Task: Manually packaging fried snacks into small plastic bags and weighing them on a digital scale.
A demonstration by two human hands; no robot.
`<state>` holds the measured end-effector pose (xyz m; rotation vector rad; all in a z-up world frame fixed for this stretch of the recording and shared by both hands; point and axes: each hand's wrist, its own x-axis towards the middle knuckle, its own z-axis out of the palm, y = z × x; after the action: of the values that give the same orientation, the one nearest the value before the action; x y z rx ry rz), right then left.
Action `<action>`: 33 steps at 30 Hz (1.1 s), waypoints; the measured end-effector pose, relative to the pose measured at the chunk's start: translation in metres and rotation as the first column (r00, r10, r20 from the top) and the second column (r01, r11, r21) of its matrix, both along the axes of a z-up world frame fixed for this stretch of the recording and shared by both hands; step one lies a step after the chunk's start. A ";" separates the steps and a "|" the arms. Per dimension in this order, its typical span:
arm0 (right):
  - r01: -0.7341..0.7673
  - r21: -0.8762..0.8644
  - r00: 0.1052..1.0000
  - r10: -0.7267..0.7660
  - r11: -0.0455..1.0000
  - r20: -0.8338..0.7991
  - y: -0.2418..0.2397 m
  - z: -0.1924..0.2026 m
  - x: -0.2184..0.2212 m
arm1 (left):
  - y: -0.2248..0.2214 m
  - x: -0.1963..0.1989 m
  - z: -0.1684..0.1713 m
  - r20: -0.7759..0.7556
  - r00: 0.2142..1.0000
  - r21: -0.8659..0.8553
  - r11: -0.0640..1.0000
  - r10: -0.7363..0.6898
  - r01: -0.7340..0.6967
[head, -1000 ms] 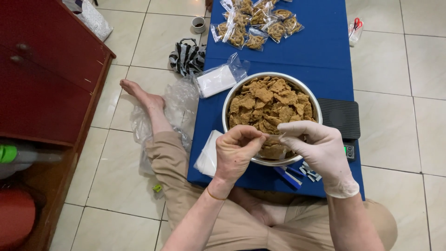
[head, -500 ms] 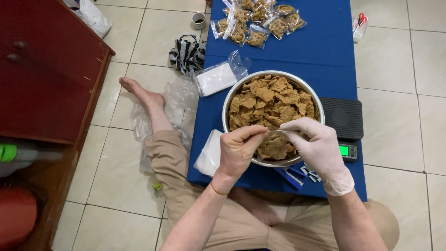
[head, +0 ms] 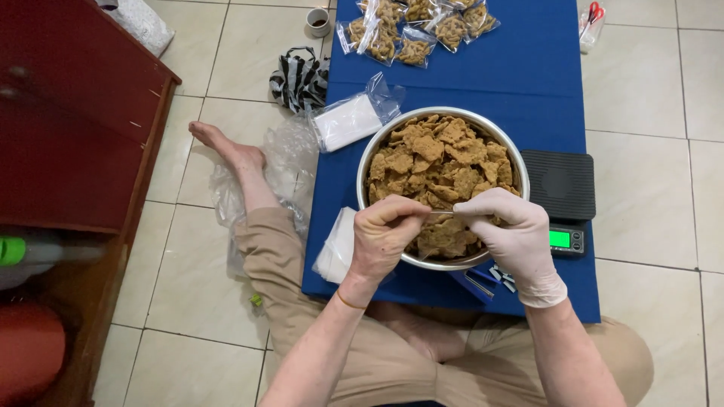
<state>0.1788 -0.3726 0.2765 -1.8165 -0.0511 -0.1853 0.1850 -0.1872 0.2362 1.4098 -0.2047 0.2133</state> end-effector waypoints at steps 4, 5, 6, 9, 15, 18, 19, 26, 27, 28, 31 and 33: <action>-0.025 0.044 0.999 0.024 0.999 0.027 -0.008 -0.010 0.002 | -0.006 0.000 -0.009 0.039 0.999 -0.041 0.999 0.022 -0.020; -0.033 0.056 0.999 0.031 0.998 0.026 -0.009 -0.011 0.003 | -0.008 0.001 -0.010 0.053 0.998 -0.051 0.998 0.034 -0.031; -0.040 0.067 0.999 0.039 0.997 0.025 -0.010 -0.013 0.003 | -0.009 0.000 -0.012 0.067 0.997 -0.062 0.997 0.046 -0.042; -0.040 0.067 0.999 0.040 0.997 0.010 -0.010 -0.009 0.005 | -0.013 0.000 -0.008 0.097 0.993 -0.011 0.998 0.067 -0.066; -0.141 0.075 0.989 0.138 0.987 0.050 -0.017 -0.008 0.004 | -0.017 -0.003 -0.003 0.118 0.989 -0.006 0.996 0.086 -0.086; -0.084 0.096 0.996 0.086 0.992 -0.012 -0.013 -0.002 0.001 | -0.017 -0.004 -0.002 0.121 0.989 -0.004 0.996 0.084 -0.084; -0.085 0.096 0.996 0.086 0.992 -0.011 -0.013 -0.002 0.001 | -0.017 -0.005 -0.002 0.122 0.989 -0.004 0.996 0.084 -0.084; 0.061 0.157 0.986 -0.035 0.986 -0.164 -0.009 0.006 -0.004 | -0.015 -0.008 -0.015 0.074 0.996 -0.039 0.998 0.047 -0.044; 0.084 0.164 0.983 -0.054 0.983 -0.177 -0.007 0.008 -0.005 | -0.014 -0.009 -0.016 0.041 0.999 -0.047 0.998 0.031 -0.029; 0.082 0.164 0.983 -0.053 0.983 -0.176 -0.006 0.010 -0.006 | -0.014 -0.009 -0.016 0.043 0.999 -0.047 0.998 0.033 -0.031; 0.133 0.154 0.968 -0.096 0.979 -0.231 -0.001 0.017 -0.009 | -0.012 -0.012 -0.013 0.020 1.000 -0.071 0.997 0.020 -0.018; 0.147 0.141 0.963 -0.110 0.979 -0.245 0.001 0.019 -0.011 | -0.011 -0.015 -0.010 0.003 1.000 -0.050 0.999 -0.003 0.003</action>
<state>0.1682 -0.3720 0.2957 -1.6721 0.2448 -0.0620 0.1702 -0.1982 0.2258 1.3596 -0.2022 0.2168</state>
